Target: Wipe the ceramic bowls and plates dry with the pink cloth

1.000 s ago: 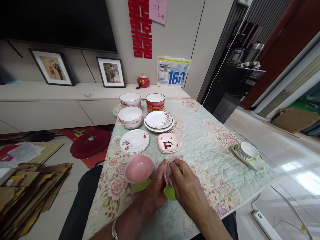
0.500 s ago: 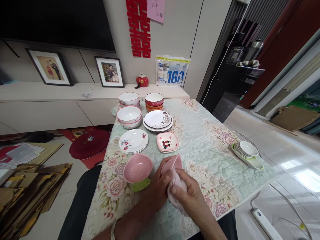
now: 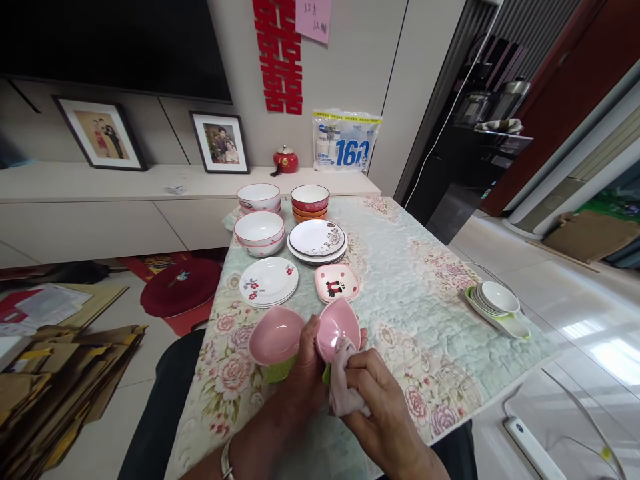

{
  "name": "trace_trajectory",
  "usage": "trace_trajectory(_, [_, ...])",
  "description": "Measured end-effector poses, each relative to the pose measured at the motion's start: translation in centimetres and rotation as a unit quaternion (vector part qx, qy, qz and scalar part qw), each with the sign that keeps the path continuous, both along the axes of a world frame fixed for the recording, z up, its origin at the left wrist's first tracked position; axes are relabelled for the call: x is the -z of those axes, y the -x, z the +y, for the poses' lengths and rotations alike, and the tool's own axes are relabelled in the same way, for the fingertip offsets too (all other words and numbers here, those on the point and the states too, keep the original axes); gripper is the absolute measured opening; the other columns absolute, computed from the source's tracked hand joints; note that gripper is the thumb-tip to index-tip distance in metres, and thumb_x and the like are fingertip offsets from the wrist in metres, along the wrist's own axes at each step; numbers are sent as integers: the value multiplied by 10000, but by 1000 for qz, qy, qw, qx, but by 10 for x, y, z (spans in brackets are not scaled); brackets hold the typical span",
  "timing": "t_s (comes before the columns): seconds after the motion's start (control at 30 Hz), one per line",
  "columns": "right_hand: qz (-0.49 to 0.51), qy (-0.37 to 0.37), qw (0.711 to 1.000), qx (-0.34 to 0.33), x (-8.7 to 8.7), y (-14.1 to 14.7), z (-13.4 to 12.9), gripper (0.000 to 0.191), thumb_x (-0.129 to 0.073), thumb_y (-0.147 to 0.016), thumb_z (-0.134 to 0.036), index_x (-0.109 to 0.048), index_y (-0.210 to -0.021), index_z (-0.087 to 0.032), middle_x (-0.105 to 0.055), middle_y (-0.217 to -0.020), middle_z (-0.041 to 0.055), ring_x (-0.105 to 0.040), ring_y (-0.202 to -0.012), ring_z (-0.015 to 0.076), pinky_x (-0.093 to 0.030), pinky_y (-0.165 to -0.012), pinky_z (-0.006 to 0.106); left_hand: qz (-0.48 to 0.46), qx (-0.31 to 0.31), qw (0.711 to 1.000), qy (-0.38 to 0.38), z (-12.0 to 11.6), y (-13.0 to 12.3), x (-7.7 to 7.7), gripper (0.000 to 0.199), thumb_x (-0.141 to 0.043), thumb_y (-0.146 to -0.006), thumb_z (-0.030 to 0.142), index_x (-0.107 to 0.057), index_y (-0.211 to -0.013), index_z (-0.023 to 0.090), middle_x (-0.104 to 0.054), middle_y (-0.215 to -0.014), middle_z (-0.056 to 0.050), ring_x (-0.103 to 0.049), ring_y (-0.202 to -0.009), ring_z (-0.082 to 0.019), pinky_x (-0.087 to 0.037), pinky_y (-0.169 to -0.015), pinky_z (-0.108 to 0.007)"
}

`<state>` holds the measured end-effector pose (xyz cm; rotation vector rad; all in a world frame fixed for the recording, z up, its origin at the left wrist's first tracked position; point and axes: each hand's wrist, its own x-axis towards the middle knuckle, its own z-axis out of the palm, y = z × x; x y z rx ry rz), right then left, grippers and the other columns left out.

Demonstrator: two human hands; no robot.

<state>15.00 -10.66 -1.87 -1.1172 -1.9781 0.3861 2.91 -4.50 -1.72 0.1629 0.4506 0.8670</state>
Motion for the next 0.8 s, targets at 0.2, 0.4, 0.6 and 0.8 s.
trace_trajectory(0.2, [-31,9,999,14,13,-18,-5,223,-583,-883,-82,-591,-1054,-225,-570,-979,68,-590,-867,182,-516,-690,268,-26,-72,997,-10,5,3,0,758,-698,-712,624,-576,-1277,134,-723,-1041,-140,-680,-995,-338,-513,-888,-433])
trace_trajectory(0.4, [-85,61,992,75,33,-18,3,279,-505,-951,-178,-558,-1221,-225,-592,-1075,103,-609,-999,230,-540,-846,343,-108,-60,992,8,7,8,0,843,-705,-688,642,-542,-1345,140,-691,-1196,-175,-600,-1182,-420,-418,-1043,-574])
trace_trajectory(0.6, [-135,141,981,5,13,-13,9,747,-671,-862,-463,-344,-1509,-279,-508,-1398,134,-457,-1303,353,-406,-1068,529,-75,-57,995,-17,5,10,-3,827,-684,-693,673,-585,-1293,112,-690,-1210,-182,-566,-1225,-429,-385,-1076,-576])
trace_trajectory(0.8, [69,179,975,109,-11,-16,4,245,-539,-956,-416,-686,-1025,-232,-684,-994,68,-633,-951,218,-498,-829,337,-20,-57,997,-39,6,8,0,894,-661,-661,741,-584,-1301,121,-701,-1173,-185,-578,-1196,-418,-453,-1002,-524])
